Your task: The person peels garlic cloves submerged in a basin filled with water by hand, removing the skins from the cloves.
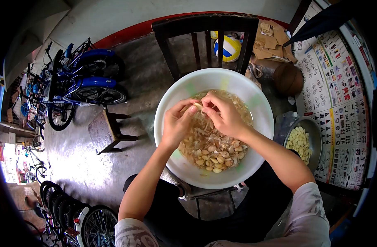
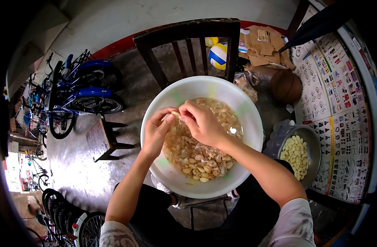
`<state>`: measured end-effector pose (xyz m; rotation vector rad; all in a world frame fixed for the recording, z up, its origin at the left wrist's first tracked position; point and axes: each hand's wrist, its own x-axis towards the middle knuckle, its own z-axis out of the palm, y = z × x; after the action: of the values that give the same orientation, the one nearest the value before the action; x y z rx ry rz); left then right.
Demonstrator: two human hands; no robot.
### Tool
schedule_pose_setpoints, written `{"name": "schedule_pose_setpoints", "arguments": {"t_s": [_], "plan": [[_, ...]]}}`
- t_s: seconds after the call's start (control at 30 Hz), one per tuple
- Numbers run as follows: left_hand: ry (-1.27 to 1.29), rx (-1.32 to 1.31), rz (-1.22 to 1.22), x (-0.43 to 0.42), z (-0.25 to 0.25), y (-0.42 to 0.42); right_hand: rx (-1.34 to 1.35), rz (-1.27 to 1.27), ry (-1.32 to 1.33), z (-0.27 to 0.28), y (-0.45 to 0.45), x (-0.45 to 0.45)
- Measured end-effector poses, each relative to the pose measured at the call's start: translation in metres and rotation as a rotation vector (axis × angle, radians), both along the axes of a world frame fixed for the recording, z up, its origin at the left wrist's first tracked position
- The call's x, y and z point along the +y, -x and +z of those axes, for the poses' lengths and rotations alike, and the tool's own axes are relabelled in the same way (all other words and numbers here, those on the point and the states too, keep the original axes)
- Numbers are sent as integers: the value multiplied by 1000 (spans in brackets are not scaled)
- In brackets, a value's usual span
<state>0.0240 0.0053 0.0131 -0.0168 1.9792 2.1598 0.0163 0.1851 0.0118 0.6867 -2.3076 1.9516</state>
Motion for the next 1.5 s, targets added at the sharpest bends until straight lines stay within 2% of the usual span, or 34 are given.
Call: {"name": "schedule_pose_setpoints", "arguments": {"t_s": [0.1,0.17,0.43,0.5,0.57,0.7,0.73,0.77,0.83,0.9,0.93,1.0,1.03,1.1,1.27,1.33,1.37,1.43,1.5], "plan": [[43,23,-68,-1,1,3,77,-21,-32,6,-2,3],[99,246,-33,4,3,1,103,-25,-39,5,-3,3],[179,374,70,15,8,-7,255,-100,-166,11,-6,2],[231,410,91,17,11,-10,482,-188,-298,12,-6,3],[296,476,118,18,13,-12,532,-209,-335,15,-6,4],[277,473,162,23,11,-15,669,-253,-382,12,-2,3],[162,326,174,23,10,-16,668,-251,-383,12,-1,4],[47,178,183,23,9,-16,622,-196,-386,13,-1,5],[17,89,138,15,6,-12,575,-142,-390,13,2,8],[-11,0,95,7,9,-6,317,24,-195,13,6,11],[113,174,6,4,15,-1,316,25,-193,12,5,12],[283,436,-120,-3,18,9,-76,162,9,12,3,13],[281,435,-123,-5,18,9,-77,160,8,13,2,14],[286,522,-114,-7,17,9,-461,243,322,19,-2,11],[326,590,-101,-6,20,8,-462,200,287,13,-4,10],[491,526,-134,-4,28,5,-445,180,260,12,-2,10],[491,524,-136,-4,27,4,-412,185,214,11,-1,11],[561,651,-103,-3,24,3,-381,188,167,12,-3,11],[538,636,-51,1,23,1,-368,133,194,18,-6,8]]}}
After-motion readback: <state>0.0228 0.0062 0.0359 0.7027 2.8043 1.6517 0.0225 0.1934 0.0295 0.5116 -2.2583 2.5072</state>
